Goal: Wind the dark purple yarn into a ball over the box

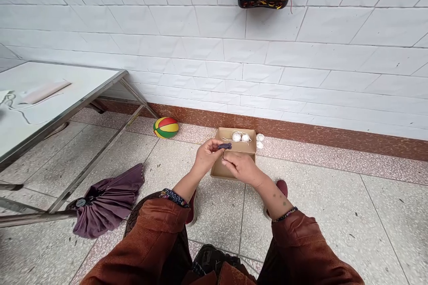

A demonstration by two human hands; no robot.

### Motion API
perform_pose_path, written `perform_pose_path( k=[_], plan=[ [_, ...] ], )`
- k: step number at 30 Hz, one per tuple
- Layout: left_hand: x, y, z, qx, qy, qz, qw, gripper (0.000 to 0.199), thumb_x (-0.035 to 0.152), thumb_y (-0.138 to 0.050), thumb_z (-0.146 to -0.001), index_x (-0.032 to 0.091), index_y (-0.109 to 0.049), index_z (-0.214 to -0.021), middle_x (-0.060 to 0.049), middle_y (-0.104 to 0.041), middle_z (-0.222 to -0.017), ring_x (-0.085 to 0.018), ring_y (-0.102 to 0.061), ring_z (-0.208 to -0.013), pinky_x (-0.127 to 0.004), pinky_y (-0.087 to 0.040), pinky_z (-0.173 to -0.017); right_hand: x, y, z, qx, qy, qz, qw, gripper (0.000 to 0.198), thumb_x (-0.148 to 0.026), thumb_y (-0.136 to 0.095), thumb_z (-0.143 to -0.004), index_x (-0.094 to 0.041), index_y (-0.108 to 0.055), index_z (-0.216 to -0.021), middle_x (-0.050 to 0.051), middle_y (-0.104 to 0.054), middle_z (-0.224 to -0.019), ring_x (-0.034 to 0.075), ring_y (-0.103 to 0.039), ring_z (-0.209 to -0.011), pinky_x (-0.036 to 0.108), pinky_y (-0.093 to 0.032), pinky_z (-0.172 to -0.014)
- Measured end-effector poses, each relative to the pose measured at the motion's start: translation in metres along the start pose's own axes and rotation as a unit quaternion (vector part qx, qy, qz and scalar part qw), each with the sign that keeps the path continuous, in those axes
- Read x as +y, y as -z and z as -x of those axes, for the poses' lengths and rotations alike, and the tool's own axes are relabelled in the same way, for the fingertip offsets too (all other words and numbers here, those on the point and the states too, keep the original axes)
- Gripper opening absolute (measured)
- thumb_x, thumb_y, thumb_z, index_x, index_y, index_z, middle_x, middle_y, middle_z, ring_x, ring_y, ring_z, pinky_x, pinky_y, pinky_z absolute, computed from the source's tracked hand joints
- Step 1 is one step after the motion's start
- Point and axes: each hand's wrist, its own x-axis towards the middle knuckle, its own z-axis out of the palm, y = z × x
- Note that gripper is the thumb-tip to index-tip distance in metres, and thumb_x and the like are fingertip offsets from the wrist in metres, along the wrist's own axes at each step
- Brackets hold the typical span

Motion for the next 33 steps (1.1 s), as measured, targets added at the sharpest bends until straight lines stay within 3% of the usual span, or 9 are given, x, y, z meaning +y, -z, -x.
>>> perform_pose_path(
  k=[4, 8, 10, 13, 17, 21, 26, 30, 33],
  plan=[
    [-0.004, -0.006, 0.006, -0.075, 0.009, -0.05, 0.996, 0.021, 0.02, -0.081, -0.067, 0.017, -0.069, -0.083, -0.001, -0.07, -0.079, -0.012, -0.062, -0.069, -0.026, -0.048, -0.069, 0.008, 0.022, -0.005, 0.135, -0.056, -0.055, 0.988, 0.026, -0.039, -0.047, -0.103, -0.023, -0.063, -0.091, 0.004, -0.066, -0.082, 0.019, -0.061, -0.074, 0.03, -0.046, -0.07],
    [0.005, -0.008, 0.014, -0.164, 0.038, -0.01, 0.986, 0.026, 0.025, -0.083, -0.069, 0.016, -0.07, -0.089, -0.004, -0.073, -0.085, -0.012, -0.064, -0.071, -0.026, -0.049, -0.071, 0.026, 0.021, -0.008, 0.215, -0.127, -0.066, 0.966, 0.029, -0.043, -0.049, -0.101, -0.022, -0.062, -0.088, 0.002, -0.063, -0.077, 0.017, -0.058, -0.07, 0.029, -0.045, -0.068],
    [0.011, -0.008, 0.016, -0.175, 0.046, 0.026, 0.983, 0.029, 0.027, -0.083, -0.069, 0.016, -0.069, -0.091, -0.004, -0.072, -0.085, -0.012, -0.063, -0.072, -0.026, -0.048, -0.071, 0.033, 0.012, -0.008, 0.215, -0.15, -0.065, 0.963, 0.028, -0.043, -0.051, -0.1, -0.022, -0.062, -0.086, 0.0, -0.062, -0.075, 0.017, -0.056, -0.067, 0.028, -0.044, -0.065],
    [0.017, -0.006, 0.015, -0.139, 0.034, 0.068, 0.987, 0.03, 0.027, -0.085, -0.068, 0.017, -0.066, -0.09, -0.002, -0.069, -0.082, -0.011, -0.061, -0.073, -0.024, -0.047, -0.071, 0.037, -0.005, -0.006, 0.171, -0.156, -0.065, 0.971, 0.026, -0.038, -0.05, -0.1, -0.022, -0.062, -0.084, 0.001, -0.063, -0.075, 0.017, -0.059, -0.068, 0.028, -0.045, -0.064],
    [0.015, -0.003, 0.011, -0.071, 0.01, 0.078, 0.994, 0.03, 0.026, -0.083, -0.068, 0.018, -0.064, -0.09, 0.0, -0.067, -0.081, -0.011, -0.061, -0.075, -0.024, -0.048, -0.074, 0.029, -0.023, 0.0, 0.086, -0.101, -0.027, 0.991, 0.025, -0.035, -0.047, -0.101, -0.022, -0.065, -0.089, 0.004, -0.068, -0.08, 0.02, -0.064, -0.075, 0.03, -0.047, -0.068],
    [0.006, -0.001, 0.006, -0.026, -0.012, 0.024, 0.999, 0.027, 0.025, -0.079, -0.071, 0.018, -0.064, -0.091, 0.0, -0.068, -0.083, -0.012, -0.062, -0.075, -0.026, -0.049, -0.075, 0.015, -0.021, 0.003, 0.025, -0.031, 0.001, 0.999, 0.028, -0.036, -0.044, -0.104, -0.022, -0.064, -0.091, 0.004, -0.067, -0.082, 0.019, -0.063, -0.077, 0.03, -0.048, -0.071],
    [-0.001, 0.0, 0.006, -0.023, -0.032, -0.06, 0.997, 0.02, 0.022, -0.076, -0.071, 0.019, -0.065, -0.088, 0.0, -0.069, -0.083, -0.013, -0.063, -0.076, -0.027, -0.049, -0.074, 0.006, 0.007, -0.001, 0.096, -0.034, -0.073, 0.992, 0.026, -0.039, -0.048, -0.103, -0.023, -0.064, -0.092, 0.003, -0.066, -0.08, 0.017, -0.061, -0.071, 0.029, -0.047, -0.067],
    [0.004, -0.004, 0.012, -0.108, -0.01, -0.055, 0.993, 0.021, 0.025, -0.08, -0.069, 0.018, -0.066, -0.083, -0.001, -0.069, -0.08, -0.012, -0.062, -0.072, -0.027, -0.048, -0.072, 0.017, 0.021, -0.005, 0.173, -0.097, -0.109, 0.974, 0.03, -0.043, -0.049, -0.102, -0.022, -0.062, -0.085, 0.001, -0.061, -0.074, 0.016, -0.056, -0.067, 0.029, -0.045, -0.064],
    [0.012, -0.006, 0.016, -0.174, 0.026, 0.003, 0.984, 0.027, 0.029, -0.084, -0.069, 0.017, -0.067, -0.087, -0.001, -0.069, -0.079, -0.012, -0.062, -0.07, -0.026, -0.049, -0.07, 0.027, 0.015, -0.008, 0.189, -0.134, -0.115, 0.966, 0.031, -0.045, -0.051, -0.1, -0.022, -0.061, -0.083, 0.0, -0.058, -0.071, 0.016, -0.054, -0.064, 0.028, -0.044, -0.063]
  ],
)
